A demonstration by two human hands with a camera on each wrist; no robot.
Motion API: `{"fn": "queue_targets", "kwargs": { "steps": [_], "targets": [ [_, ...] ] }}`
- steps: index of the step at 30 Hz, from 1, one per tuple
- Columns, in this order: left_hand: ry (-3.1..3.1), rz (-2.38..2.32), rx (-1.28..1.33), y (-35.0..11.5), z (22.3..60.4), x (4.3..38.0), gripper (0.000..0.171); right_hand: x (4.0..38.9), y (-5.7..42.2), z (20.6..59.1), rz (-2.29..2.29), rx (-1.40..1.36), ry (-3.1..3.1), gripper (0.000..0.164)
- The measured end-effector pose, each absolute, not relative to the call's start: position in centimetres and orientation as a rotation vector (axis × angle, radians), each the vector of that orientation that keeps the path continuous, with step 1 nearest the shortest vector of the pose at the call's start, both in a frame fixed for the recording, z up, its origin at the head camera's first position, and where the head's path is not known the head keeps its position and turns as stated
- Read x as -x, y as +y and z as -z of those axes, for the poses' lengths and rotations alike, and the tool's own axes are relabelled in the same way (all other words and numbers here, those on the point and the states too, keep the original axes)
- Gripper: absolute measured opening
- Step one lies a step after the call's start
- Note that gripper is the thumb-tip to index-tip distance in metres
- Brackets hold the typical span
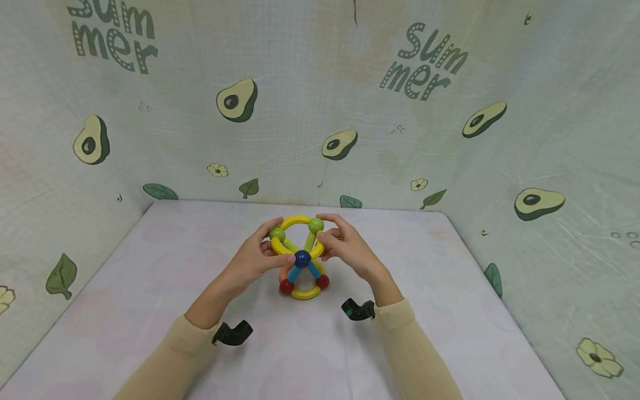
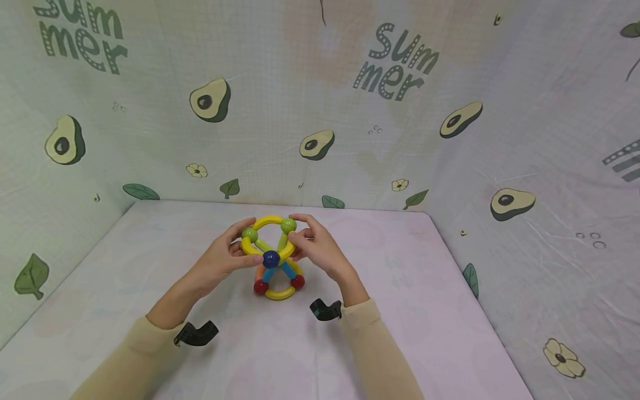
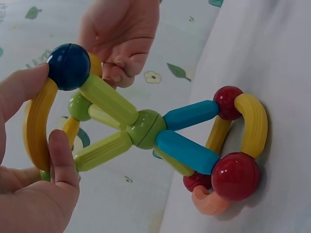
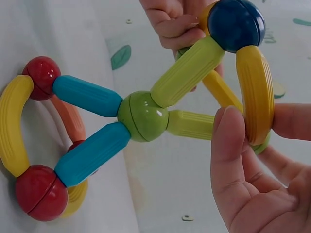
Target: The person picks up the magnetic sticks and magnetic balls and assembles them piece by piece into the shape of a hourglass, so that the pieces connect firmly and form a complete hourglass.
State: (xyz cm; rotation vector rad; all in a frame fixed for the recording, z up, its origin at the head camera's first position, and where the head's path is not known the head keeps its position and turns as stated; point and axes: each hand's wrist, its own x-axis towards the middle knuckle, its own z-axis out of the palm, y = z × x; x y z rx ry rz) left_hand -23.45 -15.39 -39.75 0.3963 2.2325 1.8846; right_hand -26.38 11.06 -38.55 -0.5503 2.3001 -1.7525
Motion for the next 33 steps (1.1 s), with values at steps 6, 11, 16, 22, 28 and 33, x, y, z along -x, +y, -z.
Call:
{"fn": "queue_targets", "kwargs": {
  "steps": [6, 11, 16, 22, 28, 33],
  "targets": [
    [2.264, -1.866, -0.42, -14.7, 39.6, 23.9, 0.098, 26.7, 11.5, 38.7, 1.787, 0.467, 2.322, 0.047],
    [2.259, -1.855, -0.436, -14.0, 39.3, 24.4, 0.096, 27.0, 11.7, 38.9, 1.847, 0.378, 2.312, 0.042],
    [2.259, -1.855, -0.439, -13.5, 39.0, 24.9, 0.095, 27.4, 11.9, 39.1, 1.873, 0.321, 2.304, 0.041],
    [2.239, -1.856, -0.422, -13.1, 39.0, 25.4, 0.093, 27.6, 12.0, 39.4, 1.886, 0.283, 2.298, 0.041],
    [2.205, -1.869, -0.446, -13.1, 39.2, 25.6, 0.092, 27.6, 12.0, 39.5, 1.913, 0.254, 2.287, 0.04],
    [2.195, -1.879, -0.442, -13.0, 39.4, 25.7, 0.089, 27.7, 11.9, 39.6, 1.927, 0.255, 2.315, 0.038]
  ]
}}
